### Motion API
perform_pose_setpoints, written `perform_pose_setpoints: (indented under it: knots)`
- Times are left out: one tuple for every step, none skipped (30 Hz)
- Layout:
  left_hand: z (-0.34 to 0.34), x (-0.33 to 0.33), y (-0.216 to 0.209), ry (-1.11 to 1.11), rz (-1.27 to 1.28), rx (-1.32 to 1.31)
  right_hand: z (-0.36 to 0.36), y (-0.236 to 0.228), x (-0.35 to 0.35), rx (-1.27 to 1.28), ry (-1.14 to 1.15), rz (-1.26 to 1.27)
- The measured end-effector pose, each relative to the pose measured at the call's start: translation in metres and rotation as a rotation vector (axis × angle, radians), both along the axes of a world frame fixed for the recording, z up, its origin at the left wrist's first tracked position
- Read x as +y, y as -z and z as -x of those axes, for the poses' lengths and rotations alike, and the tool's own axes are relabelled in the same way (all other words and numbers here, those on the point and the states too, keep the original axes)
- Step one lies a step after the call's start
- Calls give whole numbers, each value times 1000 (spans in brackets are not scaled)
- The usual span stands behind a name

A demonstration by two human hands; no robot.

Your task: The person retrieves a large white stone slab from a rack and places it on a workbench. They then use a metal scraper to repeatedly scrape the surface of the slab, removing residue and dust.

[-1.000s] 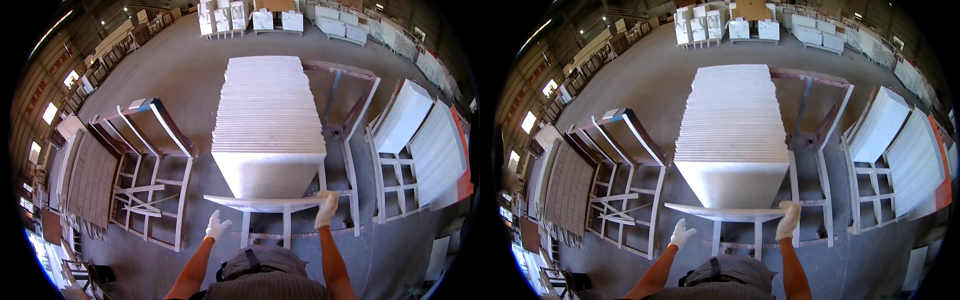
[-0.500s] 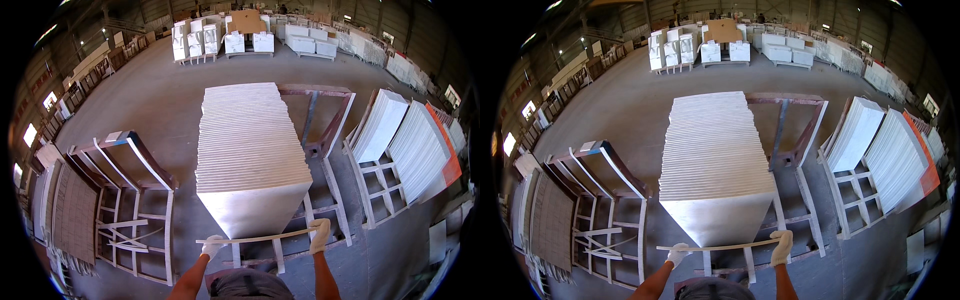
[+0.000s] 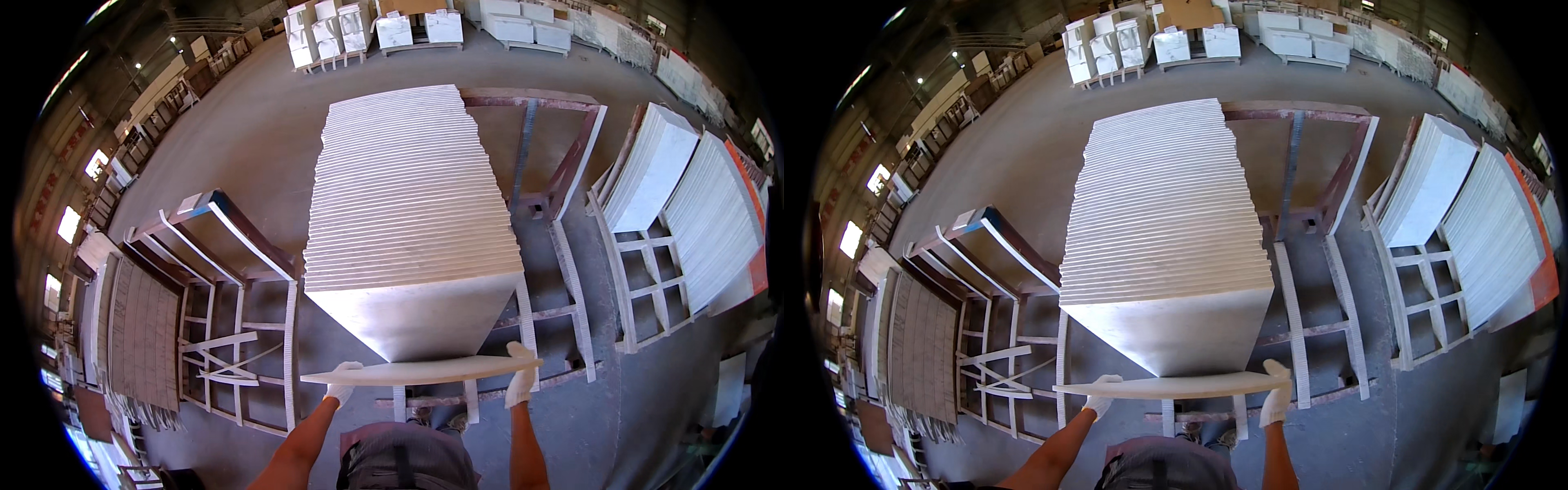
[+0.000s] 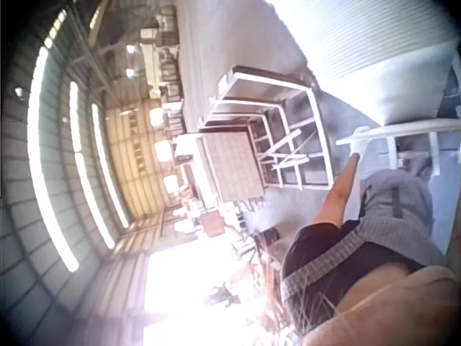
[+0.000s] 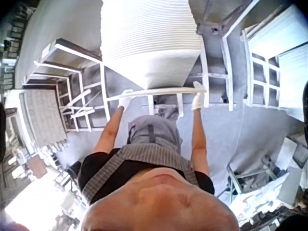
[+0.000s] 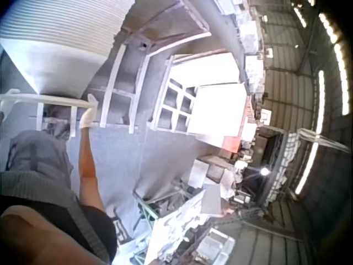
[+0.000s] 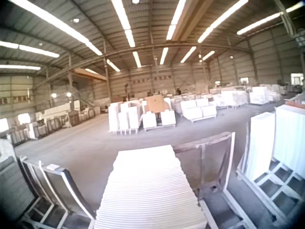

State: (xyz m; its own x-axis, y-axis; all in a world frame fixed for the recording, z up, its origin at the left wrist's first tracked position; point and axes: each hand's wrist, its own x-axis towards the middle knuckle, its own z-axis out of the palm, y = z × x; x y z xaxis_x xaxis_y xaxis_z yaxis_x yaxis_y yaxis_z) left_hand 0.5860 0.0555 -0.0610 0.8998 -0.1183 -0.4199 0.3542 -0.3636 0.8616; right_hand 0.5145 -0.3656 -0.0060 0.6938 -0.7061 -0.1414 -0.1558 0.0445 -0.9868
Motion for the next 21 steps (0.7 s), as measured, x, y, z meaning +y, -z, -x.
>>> perform_pose_setpoints:
  knots:
    - [2,2,5,-32,-12,-33,-2,11,5,-37,-28,-75]
    - [7,7,15,-62,-24,-65,-5,23,10,-74,-54,-151]
    - [5,9,20,-89,-37,-101,-11,38,12,-171,-23,-101]
    - [1,8,21,-22,-107,-122,-16,51,7,-207,-42,-101]
    - [-7,7,20,49,-180,-143,-20,63,2,-243,-57,-103]
    - [-8,6,21,126,-252,-149,-17,75,0,-264,-67,-105]
    - [-8,-2,22,25,-153,-91,-18,81,-1,-208,-51,-22]
    - [-15,-13,23,-72,-60,-33,-23,88,-1,-438,50,-424]
    - [-16,-22,29,-139,27,43,-20,131,-9,-252,85,-337]
    - [-10,4,61,-85,-4,42,-32,110,8,-423,490,-1186]
    - [-7,21,87,38,-203,-43,-31,91,6,-389,68,-586]
    - [-7,24,100,100,-236,-86,-34,90,8,-257,-1,-384]
    - [-7,13,89,-2,-27,27,-35,90,9,-128,-58,-172]
    - [-11,38,103,144,-167,36,-39,82,15,-46,-79,304]
    - [-9,33,108,65,-112,37,-36,109,16,-112,18,133]
    - [-8,28,100,53,-162,25,-39,114,22,-136,69,30]
    - [-3,19,81,52,-191,14,-41,116,30,-169,122,-73]
    - [-13,3,73,77,-220,2,-44,86,23,-137,179,-102]
    - [-21,-6,69,95,-244,-24,-37,58,9,-171,72,-195]
    - [-22,-7,68,85,-275,-52,-37,47,7,-155,23,-162]
    - [-22,-9,67,72,-302,-79,-37,40,5,-139,-31,-126]
